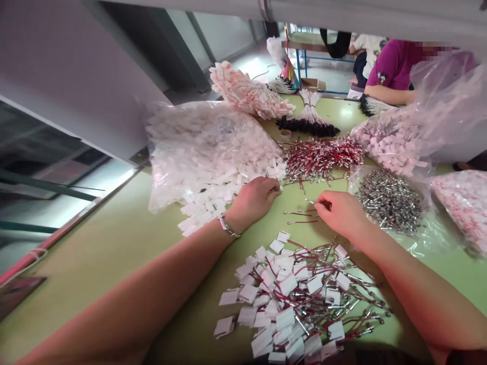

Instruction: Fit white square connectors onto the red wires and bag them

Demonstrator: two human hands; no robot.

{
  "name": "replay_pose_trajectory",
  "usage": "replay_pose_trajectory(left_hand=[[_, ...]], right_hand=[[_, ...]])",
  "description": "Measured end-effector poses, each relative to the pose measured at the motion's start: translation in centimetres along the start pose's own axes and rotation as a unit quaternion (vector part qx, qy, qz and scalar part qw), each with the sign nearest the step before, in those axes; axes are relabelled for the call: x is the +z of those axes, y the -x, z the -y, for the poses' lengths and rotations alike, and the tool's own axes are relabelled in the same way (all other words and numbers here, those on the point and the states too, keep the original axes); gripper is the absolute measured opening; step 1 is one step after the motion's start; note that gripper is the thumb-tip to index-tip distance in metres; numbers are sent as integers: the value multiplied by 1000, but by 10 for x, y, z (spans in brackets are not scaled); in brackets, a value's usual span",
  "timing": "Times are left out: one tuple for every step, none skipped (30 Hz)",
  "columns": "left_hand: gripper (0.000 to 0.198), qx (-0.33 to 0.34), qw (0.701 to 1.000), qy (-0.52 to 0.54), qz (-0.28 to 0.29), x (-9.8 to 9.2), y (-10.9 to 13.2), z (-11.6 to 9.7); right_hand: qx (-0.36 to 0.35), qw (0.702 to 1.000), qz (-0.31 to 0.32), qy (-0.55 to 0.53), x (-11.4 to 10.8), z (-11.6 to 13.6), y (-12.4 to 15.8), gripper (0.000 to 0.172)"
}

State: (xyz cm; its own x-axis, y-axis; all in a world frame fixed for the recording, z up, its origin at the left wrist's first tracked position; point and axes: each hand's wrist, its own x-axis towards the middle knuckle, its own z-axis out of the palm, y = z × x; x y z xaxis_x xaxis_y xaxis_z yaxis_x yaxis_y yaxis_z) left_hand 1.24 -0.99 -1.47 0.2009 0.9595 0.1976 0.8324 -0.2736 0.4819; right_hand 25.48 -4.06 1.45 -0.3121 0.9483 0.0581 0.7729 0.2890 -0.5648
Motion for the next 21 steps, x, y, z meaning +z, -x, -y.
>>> replay_pose_trajectory(left_hand=[[5, -12, 998, 55, -4, -2, 1, -3], [6, -32, 991, 130, -4, -3, 2, -7], [11, -56, 975, 214, 3, -4, 3, -12], [17, -82, 952, 293, 19, -5, 5, -17], [21, -106, 927, 357, 42, -6, 6, -22], [22, -123, 905, 402, 68, -6, 8, -27], [22, -134, 888, 431, 91, -5, 10, -30], [20, -138, 876, 450, 108, -4, 12, -33], [19, -137, 867, 465, 119, -3, 13, -35], [18, -134, 859, 479, 125, -1, 14, -36], [19, -130, 852, 492, 125, 0, 15, -36], [20, -128, 846, 502, 125, 1, 16, -36], [21, -128, 843, 507, 126, 2, 16, -36], [21, -130, 841, 509, 130, 2, 16, -35], [21, -132, 840, 509, 132, 2, 16, -35], [21, -135, 841, 507, 134, 2, 16, -35], [20, -138, 841, 506, 136, 2, 16, -35], [20, -140, 840, 506, 138, 2, 16, -35], [19, -141, 839, 508, 137, 3, 16, -35], [19, -140, 838, 510, 137, 3, 16, -35], [19, -136, 837, 512, 135, 4, 16, -34]], right_hand=[[-2, 1000, 0, 12, -1, 2, 1, 14], [-7, 1000, -2, 23, -1, 3, 1, 15], [-16, 999, -6, 35, -1, 5, 2, 15], [-27, 998, -15, 53, -1, 6, 2, 15], [-40, 996, -27, 75, 0, 7, 2, 14], [-54, 993, -41, 99, 1, 8, 3, 14], [-68, 989, -55, 121, 2, 8, 3, 15], [-83, 985, -67, 138, 3, 9, 4, 16], [-97, 981, -76, 149, 4, 9, 4, 18], [-110, 978, -82, 155, 5, 9, 5, 20], [-120, 977, -84, 157, 6, 10, 5, 21], [-127, 976, -84, 156, 6, 10, 6, 22], [-130, 976, -82, 153, 6, 10, 6, 22], [-132, 977, -79, 149, 6, 10, 6, 21], [-134, 978, -75, 144, 6, 10, 6, 21], [-134, 979, -72, 139, 5, 11, 6, 21], [-134, 980, -68, 134, 5, 11, 6, 22], [-132, 981, -62, 128, 5, 12, 6, 22], [-126, 983, -52, 120, 6, 12, 6, 22], [-116, 986, -40, 110, 6, 13, 6, 22], [-103, 990, -25, 98, 6, 13, 6, 22]])
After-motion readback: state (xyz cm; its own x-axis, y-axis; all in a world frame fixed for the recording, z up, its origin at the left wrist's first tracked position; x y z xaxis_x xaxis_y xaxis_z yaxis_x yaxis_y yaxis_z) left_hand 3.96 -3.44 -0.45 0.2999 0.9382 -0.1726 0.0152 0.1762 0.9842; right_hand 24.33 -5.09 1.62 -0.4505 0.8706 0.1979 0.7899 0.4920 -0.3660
